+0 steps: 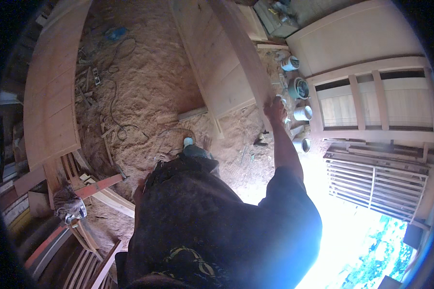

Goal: The person lifts and moves large wooden panels and planks within a cluttered woodworking shop. They carry a large panel to a workbench, retrieve a long plank, and repeatedly lift and reposition the panels, sometimes with assistance from another person.

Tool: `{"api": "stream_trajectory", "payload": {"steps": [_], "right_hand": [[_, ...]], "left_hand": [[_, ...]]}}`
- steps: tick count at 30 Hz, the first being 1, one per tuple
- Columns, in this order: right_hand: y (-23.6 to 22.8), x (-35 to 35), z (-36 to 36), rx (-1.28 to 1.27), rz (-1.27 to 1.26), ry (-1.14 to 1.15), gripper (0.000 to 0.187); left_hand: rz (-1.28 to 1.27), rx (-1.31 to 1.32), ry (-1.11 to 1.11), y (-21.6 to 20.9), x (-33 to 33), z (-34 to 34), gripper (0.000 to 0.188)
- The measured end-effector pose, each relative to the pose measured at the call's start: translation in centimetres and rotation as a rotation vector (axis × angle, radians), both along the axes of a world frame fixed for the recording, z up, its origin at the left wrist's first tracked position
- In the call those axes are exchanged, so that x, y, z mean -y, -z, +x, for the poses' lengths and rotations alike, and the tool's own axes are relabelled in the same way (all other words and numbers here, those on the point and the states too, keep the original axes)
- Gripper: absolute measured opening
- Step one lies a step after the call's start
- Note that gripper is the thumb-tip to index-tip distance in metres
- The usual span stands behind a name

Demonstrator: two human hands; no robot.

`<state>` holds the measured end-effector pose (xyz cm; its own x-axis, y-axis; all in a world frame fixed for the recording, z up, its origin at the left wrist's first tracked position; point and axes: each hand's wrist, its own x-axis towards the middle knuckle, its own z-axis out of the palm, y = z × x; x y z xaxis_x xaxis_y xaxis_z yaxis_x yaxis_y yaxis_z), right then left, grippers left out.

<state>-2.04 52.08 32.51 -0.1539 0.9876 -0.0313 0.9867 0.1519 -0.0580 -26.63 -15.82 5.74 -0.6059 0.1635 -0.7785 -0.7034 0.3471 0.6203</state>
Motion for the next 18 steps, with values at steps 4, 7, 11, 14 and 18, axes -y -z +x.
{"api": "stream_trajectory", "payload": {"steps": [4, 7, 11, 14, 18], "right_hand": [[-0.3, 0.0, 0.4, 0.027, 0.0, 0.018, 0.054], [-1.6, -0.6, 0.4, 0.006, -0.141, -0.071, 0.062], [-0.7, 0.0, -0.6, -0.031, -0.028, -0.036, 0.064], [0.1, -0.8, -1.0, -0.053, -0.081, -0.09, 0.06], [2.9, -3.0, 2.8, 0.036, 0.007, -0.076, 0.056]], "left_hand": [[0.113, 0.243, -0.377, -6.9, -4.5, -2.7, 0.028], [0.146, 0.25, -0.389, -7.1, -4.2, -2.8, 0.031], [-0.018, -0.183, 0.329, -1.5, -0.9, -1.9, 0.03], [-0.306, -0.307, 0.419, 0.8, 0.4, -0.8, 0.027], [0.018, -0.063, 0.099, -0.6, -2.1, -0.3, 0.032]]}}
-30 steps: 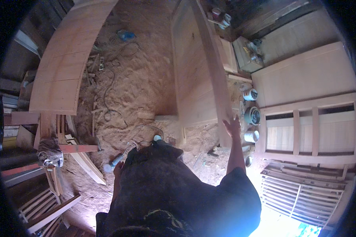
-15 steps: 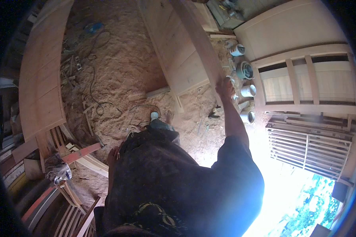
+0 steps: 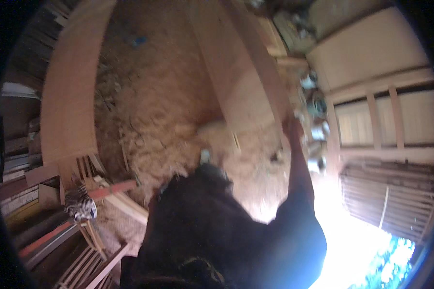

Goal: The person lifts and moves large wooden panels and planks within a cluttered woodworking shop. They carry a large panel to a workbench, retrieve a long plank, and repeatedly lift and reposition the panels, sometimes with assistance from another person.

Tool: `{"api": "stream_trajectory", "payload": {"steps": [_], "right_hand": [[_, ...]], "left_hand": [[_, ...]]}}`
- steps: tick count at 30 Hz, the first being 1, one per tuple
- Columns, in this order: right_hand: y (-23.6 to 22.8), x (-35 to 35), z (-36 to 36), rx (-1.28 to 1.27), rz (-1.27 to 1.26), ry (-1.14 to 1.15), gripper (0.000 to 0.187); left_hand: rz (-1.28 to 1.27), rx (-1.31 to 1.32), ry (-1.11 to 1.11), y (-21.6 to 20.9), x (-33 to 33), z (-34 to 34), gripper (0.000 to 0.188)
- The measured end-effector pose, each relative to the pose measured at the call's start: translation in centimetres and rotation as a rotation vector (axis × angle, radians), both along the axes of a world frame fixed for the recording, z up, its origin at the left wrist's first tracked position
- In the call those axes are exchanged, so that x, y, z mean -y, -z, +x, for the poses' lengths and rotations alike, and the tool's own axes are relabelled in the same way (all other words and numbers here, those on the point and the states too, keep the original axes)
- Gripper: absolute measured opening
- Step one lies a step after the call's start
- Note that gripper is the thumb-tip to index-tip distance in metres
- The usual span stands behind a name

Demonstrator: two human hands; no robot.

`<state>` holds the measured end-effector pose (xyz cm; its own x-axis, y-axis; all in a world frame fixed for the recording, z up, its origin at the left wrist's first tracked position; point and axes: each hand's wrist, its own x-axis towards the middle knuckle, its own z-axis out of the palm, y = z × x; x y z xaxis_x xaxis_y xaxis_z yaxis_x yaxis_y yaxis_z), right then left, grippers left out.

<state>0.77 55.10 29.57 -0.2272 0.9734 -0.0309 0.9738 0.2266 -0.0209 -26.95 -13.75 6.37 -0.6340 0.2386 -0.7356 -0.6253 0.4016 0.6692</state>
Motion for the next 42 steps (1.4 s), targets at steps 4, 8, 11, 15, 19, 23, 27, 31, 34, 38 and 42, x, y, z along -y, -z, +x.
{"api": "stream_trajectory", "payload": {"steps": [4, 8, 11, 15, 19, 23, 27, 31, 34, 38, 42], "right_hand": [[-2.2, 2.9, -2.4, -0.138, -0.032, 0.048, 0.054], [-2.3, 2.3, -2.4, -0.111, -0.036, 0.026, 0.054], [-2.4, 2.7, -3.1, -0.13, -0.065, 0.048, 0.054], [-2.4, 2.2, -1.8, -0.115, -0.041, 0.043, 0.054], [-2.6, 3.0, -3.8, -0.136, -0.081, 0.025, 0.054], [-2.7, 2.7, -2.0, -0.112, -0.027, 0.044, 0.056], [-2.8, 4.3, -4.7, -0.084, 0.155, -0.006, 0.064], [-4.4, 8.6, -7.4, -0.193, 0.401, -0.043, 0.07], [0.5, 10.8, -9.0, -0.513, 0.183, -0.266, 0.066], [13.5, 17.6, -9.9, -0.477, -0.093, -0.48, 0.067], [21.8, 21.4, -6.2, -0.143, -0.984, -0.58, 0.042]], "left_hand": [[0.015, -0.021, -0.025, -3.7, -1.0, -0.8, 0.036], [0.039, -0.141, 0.082, -2.2, -2.1, -0.5, 0.037], [0.059, -0.053, -0.018, -1.7, -2.7, -0.5, 0.038], [0.032, 0.051, -0.115, -4.3, -4.9, -0.7, 0.04], [-0.008, 0.001, -0.085, -4.2, -2.4, -1.7, 0.04], [0.073, 0.167, -0.251, -4.9, -4.2, -1.8, 0.036], [0.244, 0.088, -0.25, -0.6, 1.2, -2.5, 0.029], [-0.329, -0.455, 0.734, -3.9, 2.0, -2.7, 0.025], [0.027, 0.34, -0.514, -6.3, 1.2, -2.6, 0.027], [0.062, 0.362, -0.586, -5.3, 3.1, -4.5, 0.026], [0.094, 0.419, -0.596, -4.4, -1.4, -5.6, 0.032]]}}
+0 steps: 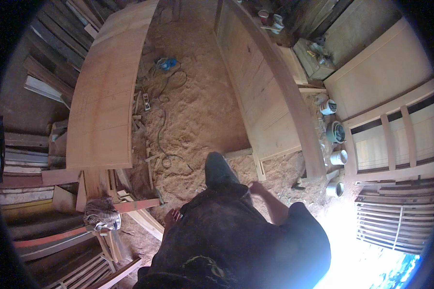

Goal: The person lifts and moves large wooden panels and planks within a cluttered woodworking shop. They carry a large panel to a workbench, retrieve a long plank, and repeatedly lift and reposition the panels, sometimes with assistance from another person.

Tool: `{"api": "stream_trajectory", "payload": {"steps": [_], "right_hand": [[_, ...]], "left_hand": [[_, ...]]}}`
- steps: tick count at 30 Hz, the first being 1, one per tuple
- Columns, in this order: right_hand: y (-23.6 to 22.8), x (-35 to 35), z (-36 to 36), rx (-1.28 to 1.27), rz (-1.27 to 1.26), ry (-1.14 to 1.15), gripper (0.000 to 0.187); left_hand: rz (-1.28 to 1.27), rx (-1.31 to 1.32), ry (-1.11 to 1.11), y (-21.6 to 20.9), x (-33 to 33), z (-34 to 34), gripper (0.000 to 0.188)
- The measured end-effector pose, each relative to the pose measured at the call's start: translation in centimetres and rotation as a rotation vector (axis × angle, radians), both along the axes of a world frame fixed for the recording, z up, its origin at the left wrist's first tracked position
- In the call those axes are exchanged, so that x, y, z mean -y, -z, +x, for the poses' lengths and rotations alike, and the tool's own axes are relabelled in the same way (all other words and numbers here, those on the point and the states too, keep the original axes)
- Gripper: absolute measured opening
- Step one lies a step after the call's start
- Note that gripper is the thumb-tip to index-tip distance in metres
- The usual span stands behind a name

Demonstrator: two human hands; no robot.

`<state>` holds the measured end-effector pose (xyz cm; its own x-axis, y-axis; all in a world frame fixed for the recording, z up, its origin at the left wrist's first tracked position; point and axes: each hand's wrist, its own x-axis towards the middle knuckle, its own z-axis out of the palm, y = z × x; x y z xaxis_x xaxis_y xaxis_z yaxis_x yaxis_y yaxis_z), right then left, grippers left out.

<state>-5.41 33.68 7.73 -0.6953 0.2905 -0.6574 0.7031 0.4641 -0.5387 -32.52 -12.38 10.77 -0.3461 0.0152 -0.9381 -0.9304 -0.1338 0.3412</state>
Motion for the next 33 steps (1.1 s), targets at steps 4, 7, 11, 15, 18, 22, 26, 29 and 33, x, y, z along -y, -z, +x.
{"api": "stream_trajectory", "payload": {"steps": [4, 7, 11, 15, 18, 22, 26, 29, 33], "right_hand": [[1.6, 4.9, -3.2, -0.003, -0.033, 0.239, 0.026], [-0.3, 2.8, -10.4, -0.09, 0.083, -0.053, 0.023], [-1.1, -1.2, -20.5, -0.016, -0.138, 0.346, 0.028], [3.5, -12.4, -24.2, -0.111, 0.13, 0.322, 0.021], [0.5, -14.7, -37.1, -0.22, 0.53, -0.642, 0.025], [-4.8, -21.9, -47.2, -0.234, -0.118, 0.385, 0.027], [-7.0, -31.0, -52.7, -0.295, 0.037, 0.492, 0.022], [-8.2, -34.4, -57.9, -0.345, 0.066, 0.536, 0.022], [-6.7, -37.7, -61.8, -0.209, 0.273, 0.381, 0.025]], "left_hand": [[-0.028, -0.008, 0.027, 0.9, -0.8, -2.1, 0.031], [-0.043, -0.054, 0.121, 2.3, -0.8, -4.4, 0.03], [-0.091, -0.139, 0.315, 3.1, -2.1, -10.5, 0.029], [-0.006, -0.176, 0.518, 4.9, -12.6, -17.7, 0.029], [-0.087, -0.197, 0.47, 2.6, -14.4, -26.7, 0.028], [0.003, -0.131, 0.261, 1.2, -23.9, -37.1, 0.027], [0.154, -0.218, 0.19, -3.7, -37.8, -46.3, 0.024], [0.191, -0.191, 0.193, -5.6, -44.2, -52.7, 0.022], [0.214, -0.137, 0.178, -2.6, -50.4, -61.2, 0.024]]}}
